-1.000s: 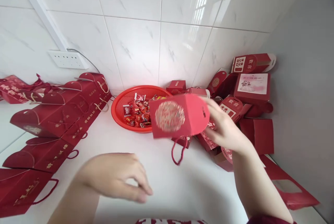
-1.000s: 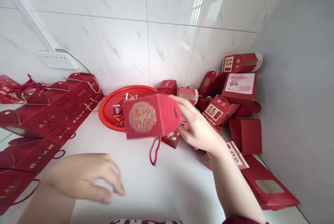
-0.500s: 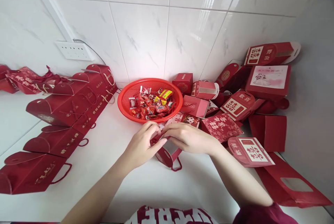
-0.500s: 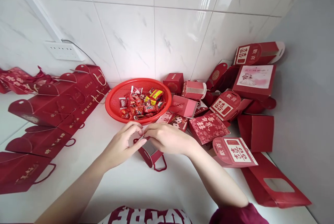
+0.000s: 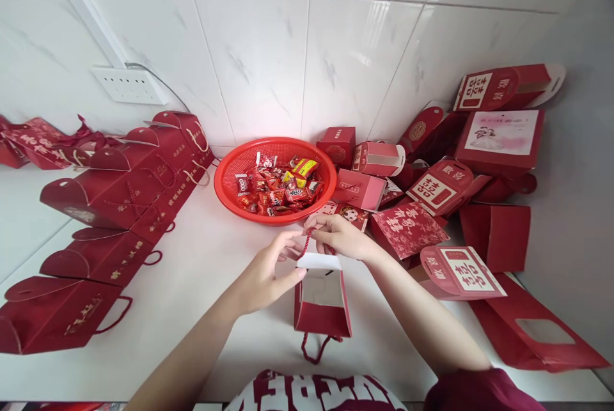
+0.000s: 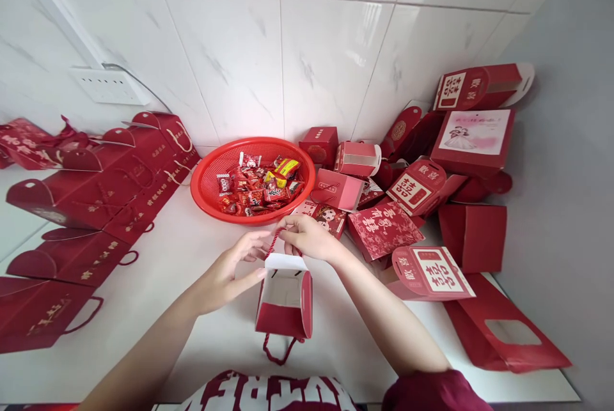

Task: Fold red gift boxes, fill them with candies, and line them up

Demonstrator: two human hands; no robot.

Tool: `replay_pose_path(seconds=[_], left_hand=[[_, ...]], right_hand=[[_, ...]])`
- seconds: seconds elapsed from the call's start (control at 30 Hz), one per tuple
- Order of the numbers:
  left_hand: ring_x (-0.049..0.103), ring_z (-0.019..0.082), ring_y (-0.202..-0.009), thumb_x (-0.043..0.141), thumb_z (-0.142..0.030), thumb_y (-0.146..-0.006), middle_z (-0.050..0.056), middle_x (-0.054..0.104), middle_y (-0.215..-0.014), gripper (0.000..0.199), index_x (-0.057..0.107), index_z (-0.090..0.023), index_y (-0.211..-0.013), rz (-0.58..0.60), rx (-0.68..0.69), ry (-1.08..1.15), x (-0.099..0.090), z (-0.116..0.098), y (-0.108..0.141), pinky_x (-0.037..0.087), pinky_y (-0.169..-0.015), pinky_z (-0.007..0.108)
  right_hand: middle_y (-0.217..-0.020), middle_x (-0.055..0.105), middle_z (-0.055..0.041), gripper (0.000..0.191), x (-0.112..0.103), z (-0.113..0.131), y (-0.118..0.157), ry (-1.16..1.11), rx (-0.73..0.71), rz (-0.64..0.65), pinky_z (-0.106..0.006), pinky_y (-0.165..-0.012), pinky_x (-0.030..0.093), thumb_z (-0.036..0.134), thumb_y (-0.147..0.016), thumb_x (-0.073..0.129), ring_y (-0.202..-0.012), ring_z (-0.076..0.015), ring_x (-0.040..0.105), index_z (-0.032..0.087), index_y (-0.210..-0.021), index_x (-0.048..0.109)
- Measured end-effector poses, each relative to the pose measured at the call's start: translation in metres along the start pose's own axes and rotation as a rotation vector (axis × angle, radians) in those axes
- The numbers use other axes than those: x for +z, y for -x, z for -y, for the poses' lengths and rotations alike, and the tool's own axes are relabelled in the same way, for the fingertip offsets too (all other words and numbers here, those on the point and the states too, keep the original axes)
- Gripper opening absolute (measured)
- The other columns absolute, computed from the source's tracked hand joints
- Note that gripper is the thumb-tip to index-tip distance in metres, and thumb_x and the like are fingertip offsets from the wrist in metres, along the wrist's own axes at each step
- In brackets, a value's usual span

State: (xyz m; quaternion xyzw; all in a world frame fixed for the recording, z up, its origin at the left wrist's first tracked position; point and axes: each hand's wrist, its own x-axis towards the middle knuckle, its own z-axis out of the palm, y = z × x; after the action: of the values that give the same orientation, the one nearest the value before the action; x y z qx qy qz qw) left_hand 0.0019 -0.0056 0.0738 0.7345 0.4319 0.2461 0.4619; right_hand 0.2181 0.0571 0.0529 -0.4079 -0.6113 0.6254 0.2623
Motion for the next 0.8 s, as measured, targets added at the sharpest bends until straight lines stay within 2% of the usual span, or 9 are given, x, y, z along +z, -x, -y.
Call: replay_pose_path(seconds=[0.1,0.23,0.37,0.47,0.53,0.6,0.67,0.73,0.8], left_hand=[[0.049,0.026,-0.133,0.067,-0.038,-0.088,0.008,0.05,-0.146,0.078,0.025,-0.033,-0.153,-0.047,-0.043,-0.033,0.013,-0.003,0.007,0.043,-0.109,0.043],[0.052,0.026,-0.132,0.053,-0.029,-0.094,0.009,0.053,-0.145,0.069,0.023,-0.03,-0.156,-0.069,-0.087,-0.09,0.025,0.001,0.01,0.045,-0.108,0.042],[0.062,0.022,-0.122,0.043,-0.02,-0.096,0.008,0.068,-0.127,0.06,0.028,-0.027,-0.153,-0.068,-0.081,-0.042,0.017,0.002,0.005,0.049,-0.103,0.039],[0.065,0.022,-0.118,0.044,-0.018,-0.095,0.006,0.07,-0.125,0.058,0.032,-0.029,-0.151,-0.088,-0.024,0.011,0.007,-0.003,0.002,0.05,-0.103,0.038],[0.066,0.022,-0.116,0.046,-0.02,-0.095,0.006,0.071,-0.123,0.053,0.039,-0.027,-0.147,-0.127,0.016,0.034,0.002,-0.004,-0.002,0.051,-0.103,0.037],[0.068,0.022,-0.113,0.048,-0.023,-0.096,0.007,0.073,-0.119,0.046,0.047,-0.026,-0.141,-0.192,0.02,0.028,0.0,-0.002,-0.006,0.052,-0.1,0.037],[0.068,0.022,-0.11,0.052,-0.023,-0.093,0.007,0.072,-0.118,0.043,0.051,-0.026,-0.137,-0.257,0.01,-0.009,-0.001,0.005,-0.011,0.053,-0.097,0.038],[0.067,0.022,-0.11,0.057,-0.021,-0.089,0.007,0.07,-0.122,0.046,0.052,-0.026,-0.135,-0.311,0.011,-0.057,0.001,0.014,-0.015,0.053,-0.096,0.038],[0.065,0.022,-0.112,0.06,-0.017,-0.085,0.007,0.068,-0.124,0.049,0.054,-0.025,-0.133,-0.341,0.027,-0.096,0.004,0.02,-0.018,0.051,-0.098,0.039]], right_hand=[[-0.05,0.06,0.0052,0.019,0.001,-0.007,0.0,-0.038,0.086,0.008,-0.016,-0.037,0.037,0.031,-0.085,0.06,-0.038,-0.0088,0.051,0.016,-0.097,0.064],[-0.047,0.056,0.0053,0.031,-0.001,-0.014,0.003,-0.123,0.184,0.021,-0.018,-0.03,0.035,0.043,-0.087,0.053,-0.029,-0.0096,0.046,0.015,-0.097,0.063],[-0.051,0.062,0.0001,0.048,-0.004,-0.016,0.007,-0.207,0.231,0.056,-0.019,-0.03,0.038,0.052,-0.093,0.034,-0.034,-0.0135,0.056,0.015,-0.104,0.062],[-0.055,0.068,-0.0067,0.057,-0.005,-0.013,0.012,-0.262,0.257,0.17,-0.019,-0.031,0.039,0.049,-0.096,0.02,-0.037,-0.0161,0.061,0.012,-0.11,0.061],[-0.059,0.071,-0.009,0.052,-0.006,-0.012,0.016,-0.267,0.279,0.204,-0.019,-0.033,0.041,0.044,-0.097,0.021,-0.039,-0.0171,0.063,0.012,-0.117,0.058],[-0.071,0.075,-0.0091,0.042,-0.006,-0.014,0.018,-0.211,0.279,0.137,-0.019,-0.036,0.044,0.039,-0.096,0.033,-0.046,-0.0172,0.067,0.015,-0.125,0.052],[-0.093,0.077,-0.0101,0.043,-0.006,-0.019,0.022,-0.09,0.223,0.035,-0.021,-0.046,0.052,0.032,-0.092,0.049,-0.066,-0.0184,0.074,0.019,-0.132,0.045],[-0.12,0.069,-0.0129,0.051,-0.004,-0.022,0.029,0.119,0.076,-0.096,-0.031,-0.069,0.06,0.025,-0.088,0.058,-0.097,-0.0213,0.072,0.021,-0.136,0.042],[-0.136,0.058,-0.0144,0.049,0.001,-0.018,0.039,0.387,-0.131,-0.261,-0.045,-0.098,0.053,0.023,-0.09,0.059,-0.124,-0.0243,0.058,0.021,-0.137,0.045]])
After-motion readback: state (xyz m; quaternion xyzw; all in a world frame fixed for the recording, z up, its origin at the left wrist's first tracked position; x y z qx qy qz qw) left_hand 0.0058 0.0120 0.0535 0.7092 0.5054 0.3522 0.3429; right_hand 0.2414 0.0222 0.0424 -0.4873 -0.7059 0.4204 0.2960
